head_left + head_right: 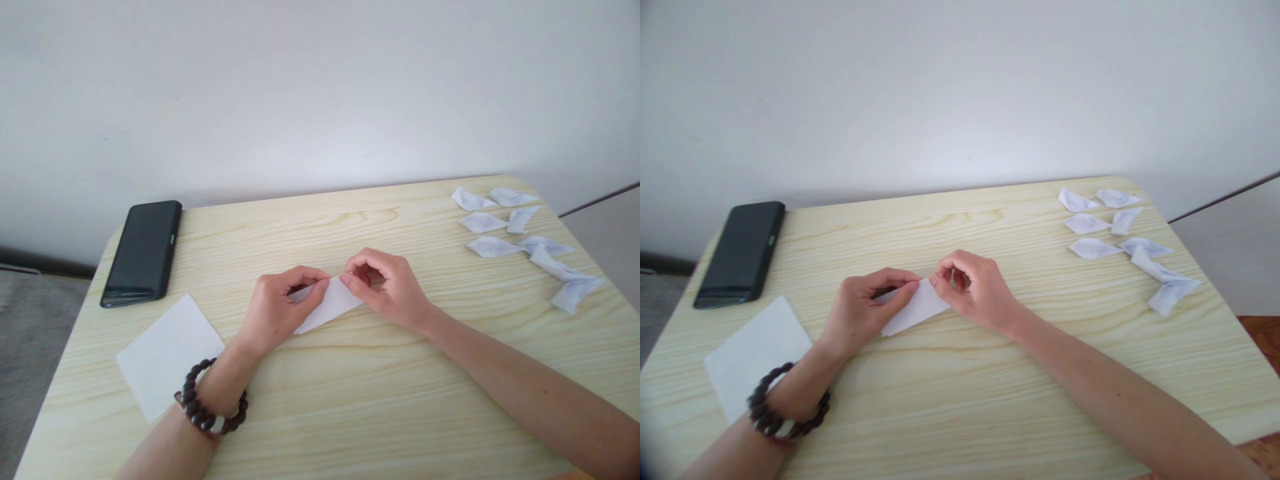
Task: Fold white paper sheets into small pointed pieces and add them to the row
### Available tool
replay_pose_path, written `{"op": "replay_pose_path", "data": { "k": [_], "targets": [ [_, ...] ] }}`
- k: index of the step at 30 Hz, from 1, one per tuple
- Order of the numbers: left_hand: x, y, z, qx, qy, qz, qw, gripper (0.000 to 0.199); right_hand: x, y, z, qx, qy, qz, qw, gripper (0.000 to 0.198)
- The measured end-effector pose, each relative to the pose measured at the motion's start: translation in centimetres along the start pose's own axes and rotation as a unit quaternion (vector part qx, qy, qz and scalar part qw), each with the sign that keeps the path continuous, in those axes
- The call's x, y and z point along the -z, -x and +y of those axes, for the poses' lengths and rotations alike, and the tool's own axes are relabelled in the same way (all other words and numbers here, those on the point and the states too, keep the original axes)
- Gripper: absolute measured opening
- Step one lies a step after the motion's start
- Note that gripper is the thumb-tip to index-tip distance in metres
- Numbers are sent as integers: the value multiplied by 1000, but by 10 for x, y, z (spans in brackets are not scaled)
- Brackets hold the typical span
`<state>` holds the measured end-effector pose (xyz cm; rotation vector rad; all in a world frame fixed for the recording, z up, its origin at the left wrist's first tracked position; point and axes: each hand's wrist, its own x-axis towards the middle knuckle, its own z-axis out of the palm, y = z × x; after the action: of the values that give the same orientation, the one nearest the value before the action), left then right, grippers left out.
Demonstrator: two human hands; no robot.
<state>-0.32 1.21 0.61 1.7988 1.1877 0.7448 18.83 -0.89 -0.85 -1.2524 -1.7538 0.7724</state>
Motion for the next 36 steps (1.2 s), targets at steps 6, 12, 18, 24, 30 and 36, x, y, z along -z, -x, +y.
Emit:
{"op": "replay_pose_path", "data": {
  "k": [6,12,18,24,30,36],
  "targets": [
    [0,0,0,-33,-19,-23,999,14,2,1,-1,50,23,-62,997,10],
    [3,1,0,17,-15,-18,1000,21,4,0,-3,-41,-29,-27,998,11],
    [4,-1,-3,45,20,1,999,26,0,-1,0,-84,-8,63,994,16],
    [6,-3,-6,57,43,-5,997,26,2,0,-1,-105,-58,52,991,17],
    [10,-3,-2,94,1,-56,994,40,3,-1,0,-119,-97,74,985,17],
    [11,-5,-1,98,45,-67,992,37,3,0,1,-116,-93,79,986,17]
  ]
}}
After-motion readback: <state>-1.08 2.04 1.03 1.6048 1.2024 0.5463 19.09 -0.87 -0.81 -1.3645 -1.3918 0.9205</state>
